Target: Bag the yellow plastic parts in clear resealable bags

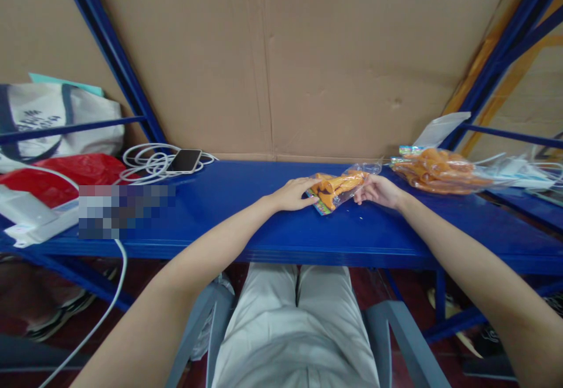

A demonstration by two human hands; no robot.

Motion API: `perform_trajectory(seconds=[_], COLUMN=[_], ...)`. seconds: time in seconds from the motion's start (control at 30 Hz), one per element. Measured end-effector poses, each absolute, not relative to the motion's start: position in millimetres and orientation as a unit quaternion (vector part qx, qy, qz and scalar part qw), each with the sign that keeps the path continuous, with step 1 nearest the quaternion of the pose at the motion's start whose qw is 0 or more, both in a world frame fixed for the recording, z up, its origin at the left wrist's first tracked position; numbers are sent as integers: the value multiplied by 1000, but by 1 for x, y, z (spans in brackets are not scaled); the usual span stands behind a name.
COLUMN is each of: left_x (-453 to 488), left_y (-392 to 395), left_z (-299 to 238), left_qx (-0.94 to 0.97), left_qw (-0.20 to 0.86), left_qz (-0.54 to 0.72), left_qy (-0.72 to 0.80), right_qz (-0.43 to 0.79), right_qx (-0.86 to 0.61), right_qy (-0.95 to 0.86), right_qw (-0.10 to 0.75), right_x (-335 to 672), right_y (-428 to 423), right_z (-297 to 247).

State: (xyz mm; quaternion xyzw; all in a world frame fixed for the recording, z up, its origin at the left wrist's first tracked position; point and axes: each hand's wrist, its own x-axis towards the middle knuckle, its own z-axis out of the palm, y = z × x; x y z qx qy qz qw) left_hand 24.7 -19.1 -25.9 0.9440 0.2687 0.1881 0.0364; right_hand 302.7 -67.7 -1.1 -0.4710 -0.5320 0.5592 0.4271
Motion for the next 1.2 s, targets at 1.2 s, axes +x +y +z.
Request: perform_trajectory(seconds=[1.2], left_x=[38], left_y=[-21], left_z=[1], left_qx=[879], left_qw=[-121], left_qz=[134], left_qy=[442], right_qz=[-257], right_qx=[-564], right_qy=[-783], right_qw=[58], right_x=[244], right_y=[-40], right_z=[21])
